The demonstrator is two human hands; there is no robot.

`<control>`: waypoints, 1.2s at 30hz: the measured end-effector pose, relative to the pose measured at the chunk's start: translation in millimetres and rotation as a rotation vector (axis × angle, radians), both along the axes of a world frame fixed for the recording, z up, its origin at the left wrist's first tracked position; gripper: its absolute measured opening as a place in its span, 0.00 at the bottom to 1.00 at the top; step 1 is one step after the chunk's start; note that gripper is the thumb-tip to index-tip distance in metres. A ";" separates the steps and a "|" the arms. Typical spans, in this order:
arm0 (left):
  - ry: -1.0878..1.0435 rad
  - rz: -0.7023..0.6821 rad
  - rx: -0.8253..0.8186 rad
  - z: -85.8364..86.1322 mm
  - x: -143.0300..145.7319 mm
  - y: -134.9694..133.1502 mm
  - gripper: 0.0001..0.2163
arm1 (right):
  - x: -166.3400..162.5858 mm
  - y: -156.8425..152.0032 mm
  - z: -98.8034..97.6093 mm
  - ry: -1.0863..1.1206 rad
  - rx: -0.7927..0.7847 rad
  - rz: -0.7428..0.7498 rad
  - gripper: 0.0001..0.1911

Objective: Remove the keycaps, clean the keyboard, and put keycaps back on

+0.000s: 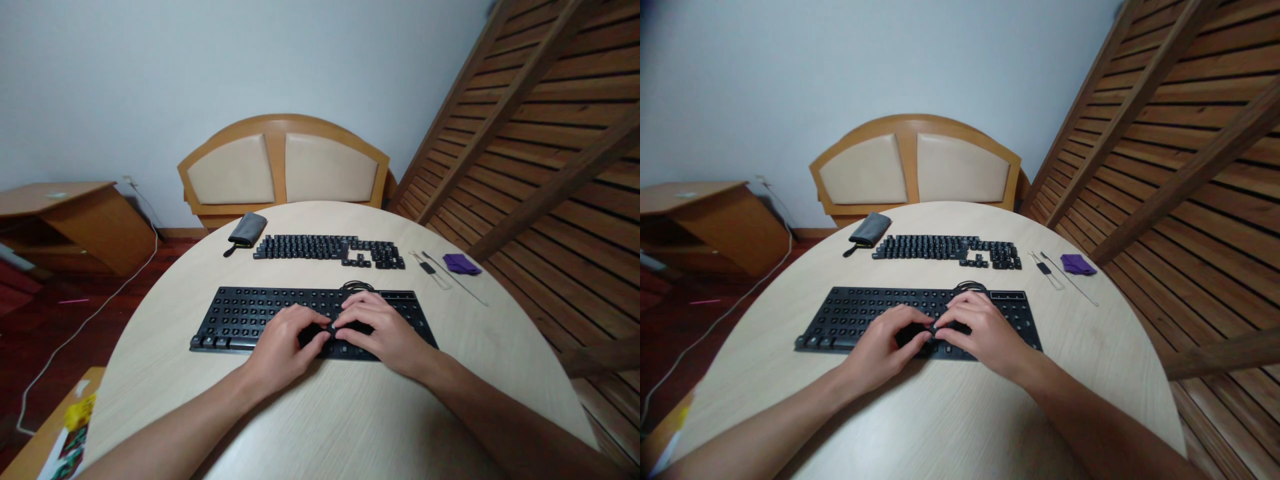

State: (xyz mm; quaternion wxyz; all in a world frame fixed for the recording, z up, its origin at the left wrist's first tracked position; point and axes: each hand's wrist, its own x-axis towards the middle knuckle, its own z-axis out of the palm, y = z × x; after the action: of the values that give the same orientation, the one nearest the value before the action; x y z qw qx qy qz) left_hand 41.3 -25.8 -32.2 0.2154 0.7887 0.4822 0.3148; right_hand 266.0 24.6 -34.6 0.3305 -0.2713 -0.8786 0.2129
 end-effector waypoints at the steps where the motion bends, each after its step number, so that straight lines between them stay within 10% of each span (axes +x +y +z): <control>1: -0.009 0.005 -0.016 0.3 -0.2 0.1 0.06 | -0.4 -0.5 -0.1 -0.005 -0.004 0.007 0.05; 36: 0.071 -0.112 -0.069 1.6 -2.7 -0.9 0.07 | 5.8 2.3 -5.6 -0.122 -0.020 0.182 0.03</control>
State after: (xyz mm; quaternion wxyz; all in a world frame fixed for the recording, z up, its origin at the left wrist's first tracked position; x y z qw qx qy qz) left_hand 38.6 -26.7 -30.7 0.2425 0.8171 0.4551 0.2576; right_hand 271.7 26.8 -40.2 0.2532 -0.2062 -0.9158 0.2341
